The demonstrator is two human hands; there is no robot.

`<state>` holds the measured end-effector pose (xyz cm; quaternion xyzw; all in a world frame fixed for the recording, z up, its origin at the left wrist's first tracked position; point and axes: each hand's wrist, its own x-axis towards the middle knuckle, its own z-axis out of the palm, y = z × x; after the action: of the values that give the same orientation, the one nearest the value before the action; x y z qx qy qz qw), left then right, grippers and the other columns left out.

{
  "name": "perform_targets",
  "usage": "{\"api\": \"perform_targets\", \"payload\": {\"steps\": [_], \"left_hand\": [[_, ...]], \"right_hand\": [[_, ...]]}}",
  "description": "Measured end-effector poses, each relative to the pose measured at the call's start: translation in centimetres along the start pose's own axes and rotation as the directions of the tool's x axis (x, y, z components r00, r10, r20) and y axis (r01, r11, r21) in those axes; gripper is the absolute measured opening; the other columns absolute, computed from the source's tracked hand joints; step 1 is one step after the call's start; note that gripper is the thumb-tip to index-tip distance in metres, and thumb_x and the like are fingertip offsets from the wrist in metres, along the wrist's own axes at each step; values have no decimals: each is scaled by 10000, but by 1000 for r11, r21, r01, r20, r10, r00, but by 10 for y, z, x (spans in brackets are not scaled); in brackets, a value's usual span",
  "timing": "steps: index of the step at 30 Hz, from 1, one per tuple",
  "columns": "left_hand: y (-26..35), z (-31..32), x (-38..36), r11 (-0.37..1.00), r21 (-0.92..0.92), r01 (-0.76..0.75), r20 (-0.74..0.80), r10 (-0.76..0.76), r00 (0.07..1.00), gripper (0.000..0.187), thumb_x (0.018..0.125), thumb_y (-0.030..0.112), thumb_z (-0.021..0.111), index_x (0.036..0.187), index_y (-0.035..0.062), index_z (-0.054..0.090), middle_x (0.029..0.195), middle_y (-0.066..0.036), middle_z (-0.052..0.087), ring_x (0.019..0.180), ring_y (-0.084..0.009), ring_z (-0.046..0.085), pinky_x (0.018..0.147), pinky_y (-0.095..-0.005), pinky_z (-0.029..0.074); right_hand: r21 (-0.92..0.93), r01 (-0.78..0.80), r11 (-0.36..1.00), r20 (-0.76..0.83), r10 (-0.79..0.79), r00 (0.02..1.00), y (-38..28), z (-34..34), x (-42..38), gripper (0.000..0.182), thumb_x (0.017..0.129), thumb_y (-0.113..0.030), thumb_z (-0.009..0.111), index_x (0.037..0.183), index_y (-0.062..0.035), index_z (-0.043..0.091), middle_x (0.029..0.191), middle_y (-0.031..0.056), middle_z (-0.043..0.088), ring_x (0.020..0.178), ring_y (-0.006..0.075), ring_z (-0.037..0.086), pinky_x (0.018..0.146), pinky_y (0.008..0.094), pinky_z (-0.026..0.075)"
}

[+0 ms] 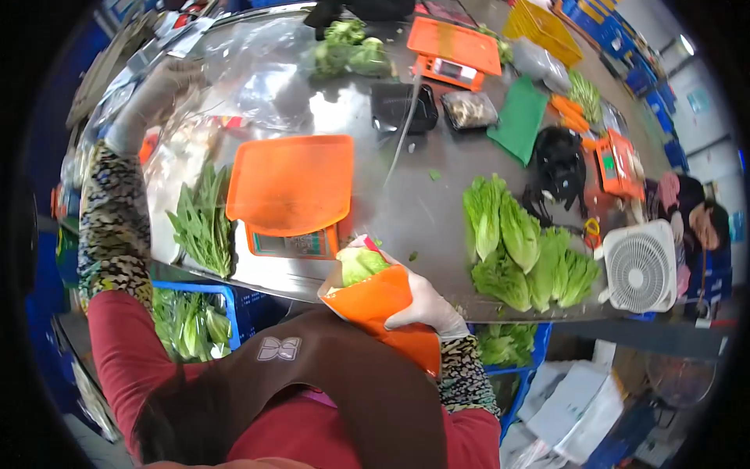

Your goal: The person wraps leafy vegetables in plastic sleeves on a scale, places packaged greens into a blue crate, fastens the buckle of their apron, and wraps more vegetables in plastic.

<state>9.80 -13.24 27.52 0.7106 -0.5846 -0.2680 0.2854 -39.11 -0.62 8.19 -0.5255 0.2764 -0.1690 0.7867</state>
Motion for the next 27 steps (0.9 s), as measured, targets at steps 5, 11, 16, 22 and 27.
{"api": "perform_targets", "payload": {"steps": [5,11,16,22,27], "left_hand": [[-95,49,49,943,331,45,135,-94,986,193,854,229,629,858,61,725,606,30,594,418,-52,471,387,-231,388],[-215,62,71,883,406,-234,284,122,951,219,837,209,682,1017,85,702,812,-164,681,724,-227,645,690,-339,480],[-220,54,58,486,732,-478,397,267,878,452,828,204,658,1265,263,557,819,-128,631,781,-308,615,705,-419,470],[-260,57,67,458,741,-491,433,232,871,660,801,42,634,1402,60,360,1277,-178,520,1125,-322,537,930,-417,447],[-109,183,1,907,-139,-398,410,419,810,543,962,151,468,1462,60,276,1487,-156,329,1399,-287,263,1126,-369,252]], "right_hand": [[93,-42,995,-179,58,982,-1,-2,-25,1139,493,-51,792,1478,-11,222,1341,78,491,1207,160,463,1051,294,327],[151,-57,987,-273,97,957,-4,2,-18,1140,511,-7,781,1490,-35,199,1338,69,486,1200,151,461,1052,301,331],[177,-65,982,-281,114,953,-7,3,-3,1135,524,-13,786,1491,-35,194,1352,71,477,1224,163,448,1061,315,320],[285,51,957,-207,10,978,1,1,5,1179,549,-48,856,1497,-42,155,1371,113,465,1229,176,461,1074,349,323],[-1,74,997,-198,-73,978,27,-6,-4,1114,524,-67,820,1472,-26,235,1330,125,503,1219,175,450,1046,318,350]]}}
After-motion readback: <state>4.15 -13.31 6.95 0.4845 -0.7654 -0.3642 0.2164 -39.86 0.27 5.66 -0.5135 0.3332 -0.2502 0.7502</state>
